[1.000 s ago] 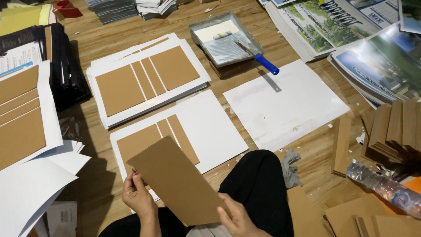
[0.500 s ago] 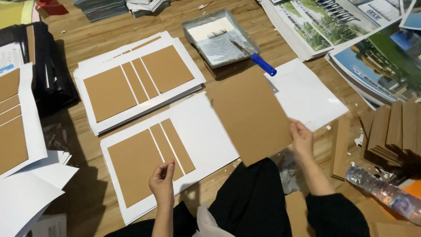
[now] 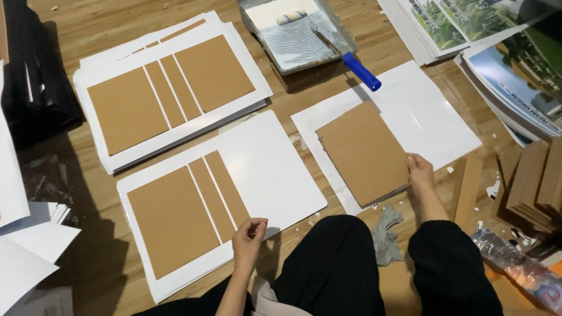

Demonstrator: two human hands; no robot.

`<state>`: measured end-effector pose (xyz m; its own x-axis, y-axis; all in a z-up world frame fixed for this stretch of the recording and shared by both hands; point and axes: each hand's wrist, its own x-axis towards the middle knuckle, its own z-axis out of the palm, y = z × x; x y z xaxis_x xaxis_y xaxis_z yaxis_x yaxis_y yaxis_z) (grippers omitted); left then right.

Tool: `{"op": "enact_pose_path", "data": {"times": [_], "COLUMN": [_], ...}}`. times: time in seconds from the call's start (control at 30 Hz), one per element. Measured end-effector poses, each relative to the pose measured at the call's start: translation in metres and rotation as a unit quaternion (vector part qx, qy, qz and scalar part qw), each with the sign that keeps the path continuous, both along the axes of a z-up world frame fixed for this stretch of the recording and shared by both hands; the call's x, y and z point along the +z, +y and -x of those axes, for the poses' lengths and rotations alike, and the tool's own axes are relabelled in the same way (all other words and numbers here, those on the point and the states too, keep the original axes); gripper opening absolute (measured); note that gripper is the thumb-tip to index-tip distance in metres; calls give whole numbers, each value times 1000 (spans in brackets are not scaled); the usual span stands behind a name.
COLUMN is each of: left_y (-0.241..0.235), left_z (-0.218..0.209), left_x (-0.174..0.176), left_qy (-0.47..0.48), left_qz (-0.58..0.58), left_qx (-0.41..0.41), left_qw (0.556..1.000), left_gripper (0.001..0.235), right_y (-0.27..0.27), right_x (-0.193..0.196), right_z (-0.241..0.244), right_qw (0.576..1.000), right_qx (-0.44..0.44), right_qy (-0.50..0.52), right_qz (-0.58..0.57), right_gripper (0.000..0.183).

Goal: Applying glue to white sheets with a roller and precisely placing cardboard panels and strips onto them to assemble components.

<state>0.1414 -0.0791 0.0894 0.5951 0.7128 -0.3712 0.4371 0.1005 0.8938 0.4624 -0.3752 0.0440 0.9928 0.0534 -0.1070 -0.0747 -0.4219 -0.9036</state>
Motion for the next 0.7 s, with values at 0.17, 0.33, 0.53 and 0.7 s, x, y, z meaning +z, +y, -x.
{"op": "enact_pose_path", "data": {"times": [0.17, 0.33, 0.53, 0.7], "left_y": [-1, 1, -2, -9], "left_z": [-5, -4, 0, 7], "left_x": [-4, -7, -12, -18], "left_qy": [-2, 16, 30, 24], "left_qz": [-9, -8, -8, -4], "left_qx": [-21, -17, -24, -22], "left_qw": [1000, 1000, 999, 999], "left_gripper": [12, 12, 13, 14], "right_y": [15, 24, 2, -7], "right_x": [-25, -9, -21, -15], "right_z": [-11, -1, 19, 73], "right_qw": [999, 992, 922, 931], "right_qx": [-26, -40, 23, 16], "right_qy": [42, -28, -135, -53], "right_qz": [16, 117, 363, 360], "right_gripper": [21, 20, 32, 47]}}
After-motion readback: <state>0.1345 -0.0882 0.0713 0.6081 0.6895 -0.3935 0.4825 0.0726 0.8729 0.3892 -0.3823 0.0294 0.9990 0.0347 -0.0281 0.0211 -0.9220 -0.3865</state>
